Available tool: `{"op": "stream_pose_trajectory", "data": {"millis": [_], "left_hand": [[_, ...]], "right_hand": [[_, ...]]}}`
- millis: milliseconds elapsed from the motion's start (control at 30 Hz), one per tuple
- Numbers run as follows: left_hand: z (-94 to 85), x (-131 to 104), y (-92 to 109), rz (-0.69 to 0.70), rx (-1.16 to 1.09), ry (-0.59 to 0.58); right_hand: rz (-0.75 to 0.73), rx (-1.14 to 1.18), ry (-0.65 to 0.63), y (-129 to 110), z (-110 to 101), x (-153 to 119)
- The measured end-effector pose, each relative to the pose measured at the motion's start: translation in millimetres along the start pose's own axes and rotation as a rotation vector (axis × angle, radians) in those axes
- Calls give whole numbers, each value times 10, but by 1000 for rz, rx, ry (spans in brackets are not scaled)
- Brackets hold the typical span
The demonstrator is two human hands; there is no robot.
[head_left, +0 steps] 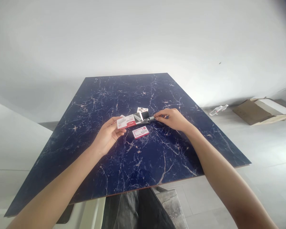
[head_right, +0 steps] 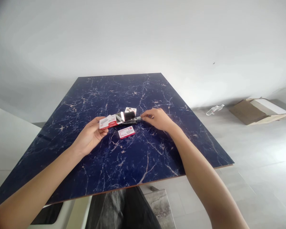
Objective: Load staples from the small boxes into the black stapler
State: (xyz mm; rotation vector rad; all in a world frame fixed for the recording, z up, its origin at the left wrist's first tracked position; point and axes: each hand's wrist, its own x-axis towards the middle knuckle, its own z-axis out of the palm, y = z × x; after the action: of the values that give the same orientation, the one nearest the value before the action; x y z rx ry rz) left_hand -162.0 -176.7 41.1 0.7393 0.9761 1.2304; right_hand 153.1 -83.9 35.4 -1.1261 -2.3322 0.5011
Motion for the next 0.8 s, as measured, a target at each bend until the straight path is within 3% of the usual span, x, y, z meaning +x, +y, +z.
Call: {"op": "stream_pose_trajectory", "data": {"millis": [800], "left_hand": [[-21, 23, -35, -22, 10, -19]], "right_hand": [[-7, -35, 5, -62, 59, 12]]}}
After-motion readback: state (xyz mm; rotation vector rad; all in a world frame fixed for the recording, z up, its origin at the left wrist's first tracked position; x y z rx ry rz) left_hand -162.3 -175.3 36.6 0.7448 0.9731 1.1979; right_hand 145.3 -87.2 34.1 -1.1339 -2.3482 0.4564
